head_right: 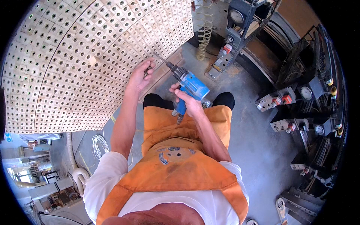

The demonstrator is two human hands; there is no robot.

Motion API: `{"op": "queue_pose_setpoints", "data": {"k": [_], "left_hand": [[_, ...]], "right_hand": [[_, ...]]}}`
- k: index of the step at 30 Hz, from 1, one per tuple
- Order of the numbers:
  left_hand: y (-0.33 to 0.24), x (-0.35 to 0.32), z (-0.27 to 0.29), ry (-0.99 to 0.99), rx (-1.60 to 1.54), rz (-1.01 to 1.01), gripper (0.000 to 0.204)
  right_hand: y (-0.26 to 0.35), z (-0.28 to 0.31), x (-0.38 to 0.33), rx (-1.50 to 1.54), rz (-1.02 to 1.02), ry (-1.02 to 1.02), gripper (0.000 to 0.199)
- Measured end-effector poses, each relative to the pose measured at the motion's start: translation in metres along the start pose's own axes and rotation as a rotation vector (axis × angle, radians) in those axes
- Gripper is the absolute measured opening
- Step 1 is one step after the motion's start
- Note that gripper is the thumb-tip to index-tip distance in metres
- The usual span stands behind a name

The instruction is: The person uses a blue pneumatic drill to drive screws into a large, curved wooden board with a grid of pre-drilled holes. They repeatedly pick up screws from a plastic bag on the floor and insert them into the board, securing them with the drill.

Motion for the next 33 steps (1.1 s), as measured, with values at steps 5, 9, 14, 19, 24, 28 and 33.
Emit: {"op": "queue_pose_setpoints", "data": {"k": [5,9,14,19,24,28,33], "left_hand": [[-0.009,0.021,0.000,0.068,-0.091,-0.002,0.027],[-0.012,0.032,-0.002,0.056,-0.099,0.045,0.033],[-0.023,0.034,-0.013,-0.064,0.148,0.074,0.036],[-0.013,0.034,-0.009,-0.036,0.189,0.084,0.034],[-0.008,0.038,-0.010,-0.060,0.244,0.128,0.034],[-0.009,0.037,-0.018,-0.010,0.177,0.088,0.033],[-0.007,0.052,-0.011,-0.049,0.076,-0.022,0.033]], "right_hand": [[-0.004,0.012,-0.007,0.089,0.025,0.019,0.022],[-0.006,0.017,-0.005,0.134,-0.008,0.063,0.024],[-0.013,0.024,0.000,0.205,-0.023,0.079,0.025],[-0.018,0.027,0.003,0.211,-0.026,0.081,0.025],[-0.020,0.023,0.002,0.125,-0.020,0.024,0.024],[-0.019,0.026,0.007,0.193,-0.005,0.051,0.023],[-0.020,0.011,0.020,0.107,0.002,-0.004,0.023]]}}
Point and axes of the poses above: each hand's wrist, its own x-axis towards the middle knuckle, its own z-axis out of the back of the hand, y = z × x, the point moved 3 cm from there along x, towards the middle knuckle, and after that the axes turned 13 degrees about y, right-handed, at the moved point
